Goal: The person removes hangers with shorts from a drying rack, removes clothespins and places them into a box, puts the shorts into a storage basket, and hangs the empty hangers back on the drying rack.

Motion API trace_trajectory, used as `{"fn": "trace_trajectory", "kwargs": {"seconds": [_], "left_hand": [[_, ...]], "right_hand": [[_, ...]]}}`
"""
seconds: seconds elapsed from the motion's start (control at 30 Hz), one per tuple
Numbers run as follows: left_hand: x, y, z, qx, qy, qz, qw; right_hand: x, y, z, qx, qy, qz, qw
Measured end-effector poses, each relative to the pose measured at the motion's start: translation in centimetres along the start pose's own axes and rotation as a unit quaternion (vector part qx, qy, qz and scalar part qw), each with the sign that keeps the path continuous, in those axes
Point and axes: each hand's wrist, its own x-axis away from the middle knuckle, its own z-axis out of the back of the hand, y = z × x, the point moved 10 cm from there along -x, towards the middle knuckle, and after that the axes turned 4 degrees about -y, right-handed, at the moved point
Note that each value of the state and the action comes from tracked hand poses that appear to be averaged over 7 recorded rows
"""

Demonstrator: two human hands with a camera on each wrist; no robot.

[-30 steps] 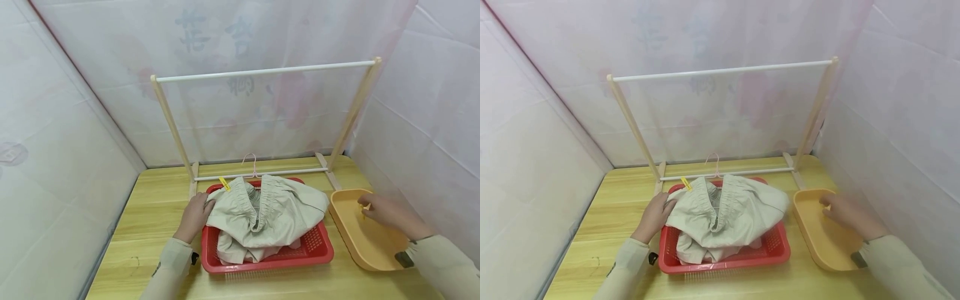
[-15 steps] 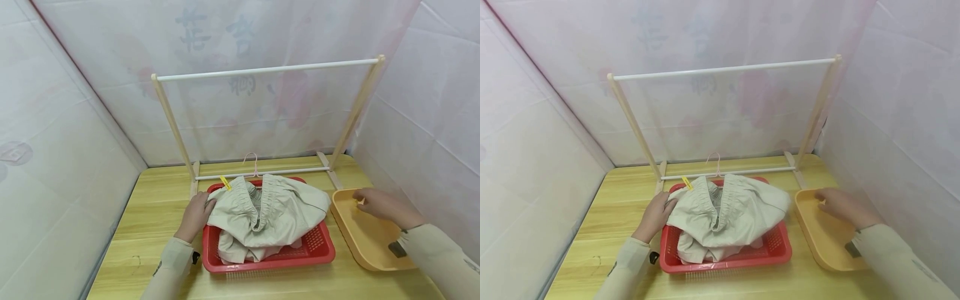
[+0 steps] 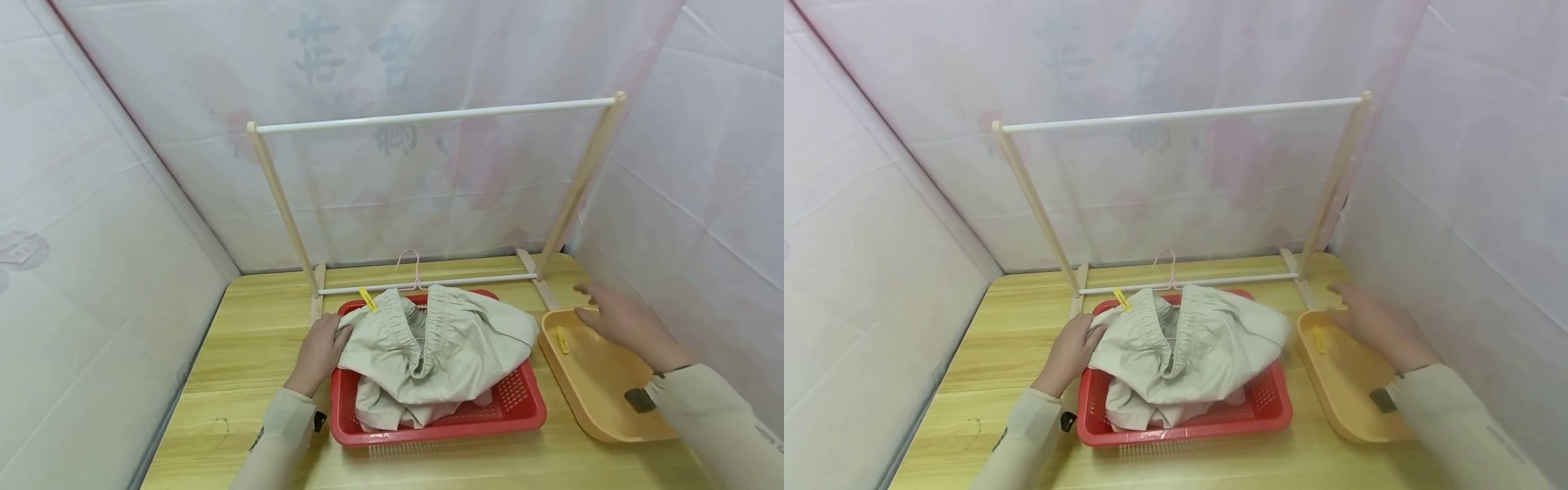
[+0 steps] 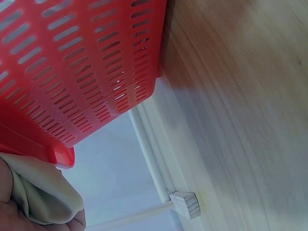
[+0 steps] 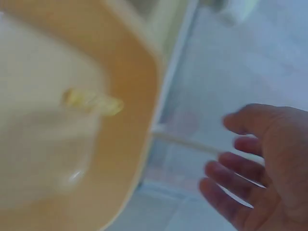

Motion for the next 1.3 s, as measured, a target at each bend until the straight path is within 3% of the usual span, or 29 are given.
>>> {"fn": "trace_trajectory", "kwargs": {"seconds": [0.13,0.37,0.47,0.73,0.97,1.3], "left_hand": [[0.0,0.0,0.1,-0.009,0.002,-0.003,1.0000],[0.0,0.1,0.4,-0.006,0.000,0.000,1.0000],[0.0,-0.1,0.3,0.005,-0.003,0.002,1.0000],[-0.2,0.0,0.6,0.038,-0.001,-0.009,0.9992],[-0.2,0.3,1.4,0.055,0.024,-0.020,0.9980],[-0.1,0.4,2.1,0.074,0.046,-0.029,0.9957]], "right_hand": [[-0.4,-2.7,2.5,-0.060,0.058,-0.015,0.996],[-0.8,-9.0,5.0,-0.091,0.185,0.064,0.976],[-0.8,-10.7,5.4,-0.093,0.211,0.083,0.969],[-0.7,-13.4,5.6,-0.097,0.229,0.102,0.963],[-0.8,-15.4,5.3,-0.098,0.244,0.127,0.956],[-2.0,-18.8,5.3,-0.094,0.228,0.154,0.957]]}}
